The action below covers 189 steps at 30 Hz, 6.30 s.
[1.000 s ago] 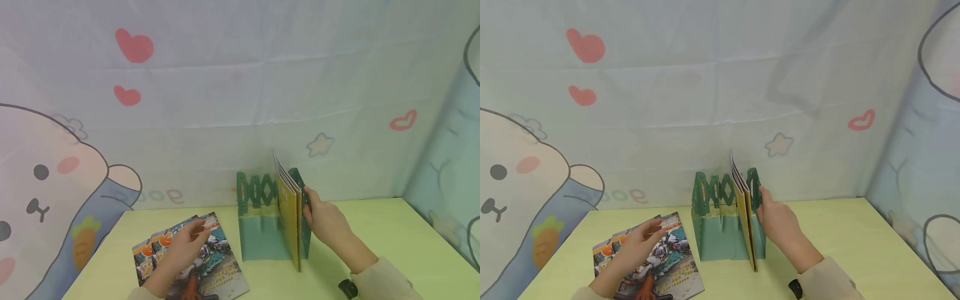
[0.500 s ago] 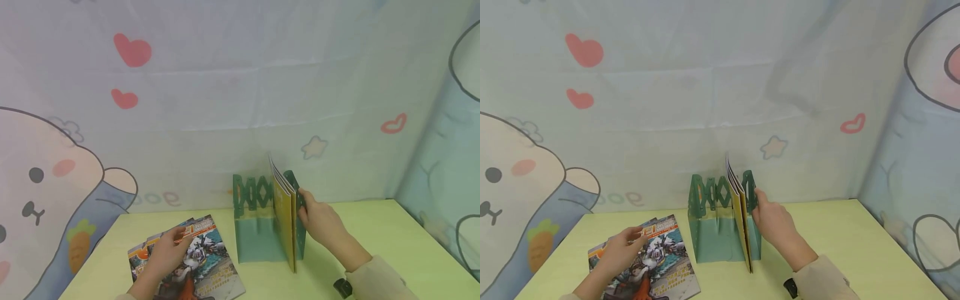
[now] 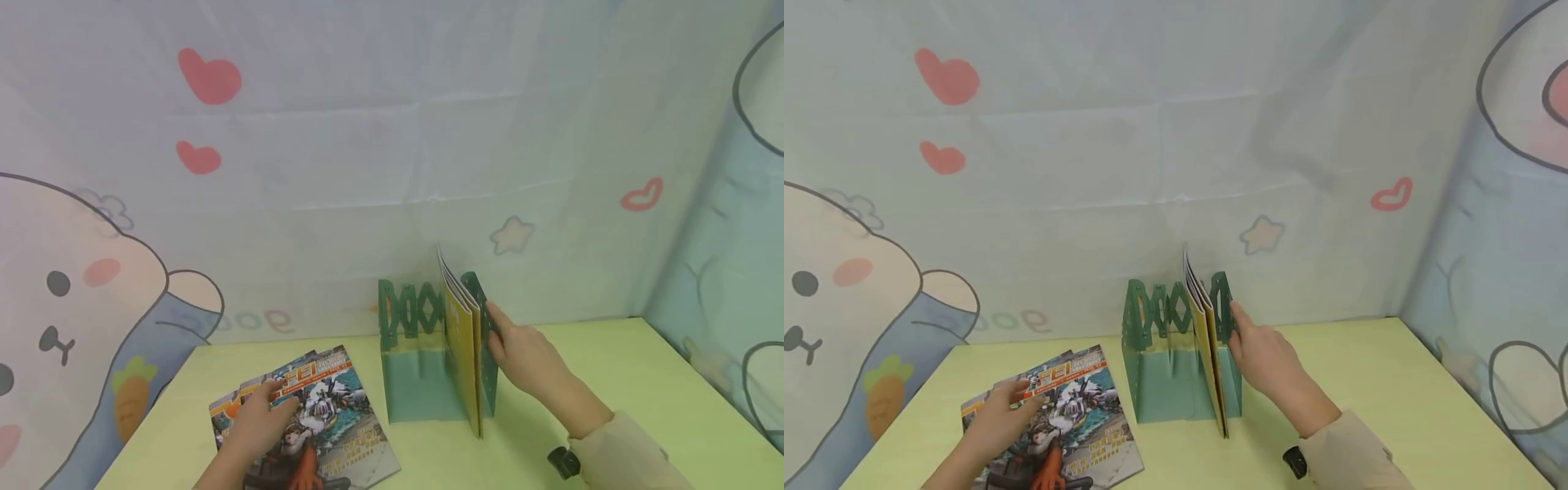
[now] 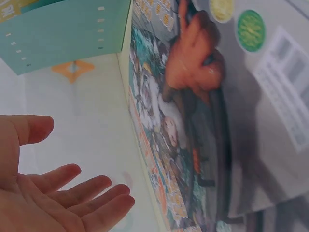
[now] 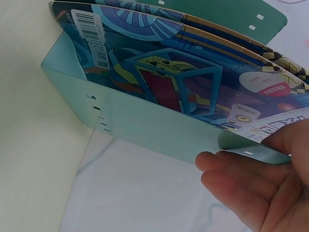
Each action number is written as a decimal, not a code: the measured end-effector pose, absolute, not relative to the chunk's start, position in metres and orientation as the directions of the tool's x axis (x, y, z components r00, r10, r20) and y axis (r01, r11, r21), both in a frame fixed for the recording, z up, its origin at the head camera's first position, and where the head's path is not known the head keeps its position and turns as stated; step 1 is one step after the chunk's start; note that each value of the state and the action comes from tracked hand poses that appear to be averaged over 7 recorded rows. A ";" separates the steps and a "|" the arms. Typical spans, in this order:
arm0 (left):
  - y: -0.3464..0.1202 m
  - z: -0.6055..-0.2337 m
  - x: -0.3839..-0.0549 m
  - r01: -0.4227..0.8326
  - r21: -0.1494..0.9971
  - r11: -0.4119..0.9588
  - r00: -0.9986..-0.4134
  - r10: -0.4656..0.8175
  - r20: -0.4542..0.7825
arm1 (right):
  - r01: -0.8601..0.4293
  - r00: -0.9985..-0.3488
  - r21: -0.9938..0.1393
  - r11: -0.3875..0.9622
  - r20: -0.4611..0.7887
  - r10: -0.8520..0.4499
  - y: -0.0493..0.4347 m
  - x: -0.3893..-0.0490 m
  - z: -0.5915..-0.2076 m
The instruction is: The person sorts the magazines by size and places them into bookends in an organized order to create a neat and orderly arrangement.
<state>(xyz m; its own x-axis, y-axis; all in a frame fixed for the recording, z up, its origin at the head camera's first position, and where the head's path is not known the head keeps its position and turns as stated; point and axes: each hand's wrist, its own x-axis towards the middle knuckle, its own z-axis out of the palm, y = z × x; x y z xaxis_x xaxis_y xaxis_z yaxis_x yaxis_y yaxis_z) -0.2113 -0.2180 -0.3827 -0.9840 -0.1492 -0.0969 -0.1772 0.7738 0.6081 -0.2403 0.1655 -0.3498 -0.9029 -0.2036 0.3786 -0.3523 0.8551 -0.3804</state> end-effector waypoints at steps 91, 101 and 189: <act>-0.276 -0.413 -0.236 -0.244 0.881 0.406 -0.930 -0.356 -0.093 | -0.305 -0.897 -0.367 0.879 0.421 -0.135 0.157 -0.234 -0.353; -0.271 -0.391 -0.226 -0.173 0.908 0.382 -0.967 -0.243 -0.082 | -0.305 -0.899 -0.377 0.875 0.418 -0.133 0.157 -0.234 -0.354; -0.227 -0.299 -0.175 -0.042 0.960 0.276 -0.998 -0.056 -0.028 | -0.287 -0.934 -0.290 0.913 0.296 -0.200 0.121 -0.257 -0.345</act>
<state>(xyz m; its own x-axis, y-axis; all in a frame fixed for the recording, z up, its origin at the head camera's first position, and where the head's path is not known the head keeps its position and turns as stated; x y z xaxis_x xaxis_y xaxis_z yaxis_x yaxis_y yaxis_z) -0.1750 -0.2273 -0.2986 -0.9981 -0.0556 -0.0278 -0.0422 0.2761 0.9602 -0.2573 0.1213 -0.3449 -0.9341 -0.1996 0.2961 -0.2869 0.9131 -0.2898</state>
